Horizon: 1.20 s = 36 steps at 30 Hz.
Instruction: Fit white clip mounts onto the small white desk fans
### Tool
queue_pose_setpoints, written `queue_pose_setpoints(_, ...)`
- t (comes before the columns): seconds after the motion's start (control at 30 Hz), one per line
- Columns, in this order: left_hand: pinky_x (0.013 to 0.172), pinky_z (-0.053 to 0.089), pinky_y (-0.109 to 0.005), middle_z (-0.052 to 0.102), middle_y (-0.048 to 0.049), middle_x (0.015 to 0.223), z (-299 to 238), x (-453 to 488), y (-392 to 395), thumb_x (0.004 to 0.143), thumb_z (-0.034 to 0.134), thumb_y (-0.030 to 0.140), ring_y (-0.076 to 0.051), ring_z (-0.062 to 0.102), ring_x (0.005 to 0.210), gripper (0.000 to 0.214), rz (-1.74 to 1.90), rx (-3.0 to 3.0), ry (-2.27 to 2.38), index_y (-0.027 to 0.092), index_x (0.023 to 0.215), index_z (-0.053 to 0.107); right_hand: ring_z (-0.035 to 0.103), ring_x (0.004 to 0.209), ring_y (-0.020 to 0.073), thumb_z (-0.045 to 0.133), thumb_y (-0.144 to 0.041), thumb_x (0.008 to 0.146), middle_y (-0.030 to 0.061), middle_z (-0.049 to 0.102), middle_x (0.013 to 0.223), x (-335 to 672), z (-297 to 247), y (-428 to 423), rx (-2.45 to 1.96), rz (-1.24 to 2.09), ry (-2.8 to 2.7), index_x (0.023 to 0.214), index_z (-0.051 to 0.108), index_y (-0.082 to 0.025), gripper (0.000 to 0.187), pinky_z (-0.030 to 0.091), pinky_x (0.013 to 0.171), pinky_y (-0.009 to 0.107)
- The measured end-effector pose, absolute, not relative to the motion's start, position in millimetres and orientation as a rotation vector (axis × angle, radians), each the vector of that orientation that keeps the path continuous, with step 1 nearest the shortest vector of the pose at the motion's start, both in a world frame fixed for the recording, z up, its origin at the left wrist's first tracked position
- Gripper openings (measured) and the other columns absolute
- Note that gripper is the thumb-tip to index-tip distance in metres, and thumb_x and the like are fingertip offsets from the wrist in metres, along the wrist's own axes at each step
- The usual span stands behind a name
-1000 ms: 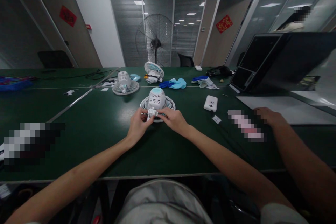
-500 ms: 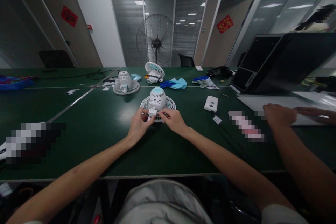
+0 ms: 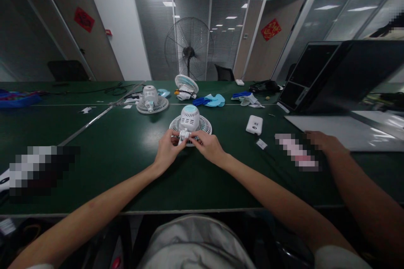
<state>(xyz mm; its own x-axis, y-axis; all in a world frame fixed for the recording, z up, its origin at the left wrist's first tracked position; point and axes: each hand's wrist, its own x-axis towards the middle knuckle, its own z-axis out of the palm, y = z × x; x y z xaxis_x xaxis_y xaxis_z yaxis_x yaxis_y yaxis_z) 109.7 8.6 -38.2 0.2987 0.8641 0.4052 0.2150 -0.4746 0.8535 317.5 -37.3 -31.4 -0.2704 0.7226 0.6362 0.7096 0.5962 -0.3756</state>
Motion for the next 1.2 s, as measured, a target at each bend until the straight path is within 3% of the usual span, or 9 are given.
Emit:
queue_pose_setpoints(0.33,0.061,0.058,-0.031,0.075,-0.0055,0.091,-41,109,8,0.085,0.076,0.039,-0.020,0.073,0.071,0.030,1.182,1.907,0.940,0.020,0.098,0.057,0.072,0.093,0.0211,0.057,-0.036,0.105,0.0112,0.071,0.124,329,-26,-41,-1.148,-0.094,-2.139,0.134,0.061,-0.021,0.033,0.060,0.076,0.033)
queue_pose_setpoints(0.43,0.061,0.058,-0.031,0.075,-0.0053,0.091,-41,109,8,0.085,0.076,0.038,-0.020,0.073,0.071,0.030,1.184,1.908,0.939,0.020,0.099,0.057,0.072,0.090,0.0208,0.056,-0.038,0.106,0.0095,0.075,0.111,323,-30,-39,-1.192,-0.017,-2.060,0.120,0.069,-0.020,0.027,0.059,0.078,0.033)
queue_pose_setpoints(0.5,0.059,0.056,-0.030,0.075,-0.0047,0.089,-40,110,7,0.084,0.076,0.038,-0.020,0.072,0.069,0.030,1.188,1.913,0.955,0.020,0.098,0.057,0.072,0.075,0.0175,0.050,-0.040,0.108,0.0056,0.075,0.091,317,-34,-37,-1.245,0.148,-1.942,0.103,0.072,-0.019,0.031,0.058,0.070,0.029)
queue_pose_setpoints(0.57,0.058,0.055,-0.029,0.074,-0.0045,0.087,-38,111,7,0.084,0.076,0.038,-0.020,0.072,0.069,0.030,1.200,1.917,0.975,0.020,0.097,0.057,0.068,0.060,0.0138,0.047,-0.042,0.109,0.0024,0.073,0.083,315,-36,-37,-1.269,0.309,-1.831,0.101,0.071,-0.019,0.034,0.056,0.060,0.026)
queue_pose_setpoints(0.7,0.061,0.057,-0.030,0.075,-0.0057,0.094,-39,111,7,0.086,0.075,0.039,-0.020,0.073,0.071,0.030,1.190,1.930,0.962,0.020,0.099,0.057,0.072,0.076,0.0161,0.061,-0.036,0.102,0.0079,0.073,0.114,322,-33,-41,-1.198,0.180,-1.933,0.127,0.064,-0.022,0.029,0.059,0.070,0.029)
queue_pose_setpoints(0.87,0.062,0.058,-0.031,0.075,-0.0052,0.092,-42,110,10,0.087,0.074,0.039,-0.020,0.072,0.072,0.029,1.204,1.926,0.923,0.020,0.100,0.057,0.069,0.113,0.0245,0.056,-0.033,0.106,0.0106,0.073,0.120,324,-31,-39,-1.158,0.001,-2.040,0.121,0.068,-0.022,0.023,0.059,0.092,0.037)
queue_pose_setpoints(1.0,0.059,0.055,-0.030,0.074,-0.0045,0.089,-43,110,12,0.086,0.075,0.040,-0.020,0.071,0.069,0.030,1.212,1.954,0.968,0.020,0.098,0.056,0.074,0.079,0.0187,0.050,-0.042,0.107,0.0073,0.075,0.096,315,-36,-32,-1.239,0.320,-1.846,0.105,0.071,-0.019,0.032,0.061,0.066,0.028)
queue_pose_setpoints(1.07,0.060,0.056,-0.030,0.074,-0.0051,0.092,-43,110,12,0.086,0.075,0.040,-0.020,0.072,0.070,0.031,1.209,1.968,0.984,0.020,0.098,0.056,0.070,0.061,0.0139,0.048,-0.046,0.107,0.0049,0.074,0.091,313,-39,-32,-1.257,0.480,-1.768,0.110,0.069,-0.019,0.034,0.057,0.052,0.024)
queue_pose_setpoints(1.2,0.063,0.058,-0.031,0.075,-0.0057,0.096,-43,109,12,0.086,0.074,0.040,-0.020,0.072,0.072,0.030,1.199,1.965,0.969,0.020,0.100,0.056,0.073,0.075,0.0157,0.065,-0.039,0.100,0.0087,0.072,0.115,320,-37,-36,-1.208,0.226,-1.876,0.128,0.063,-0.022,0.033,0.061,0.068,0.029)
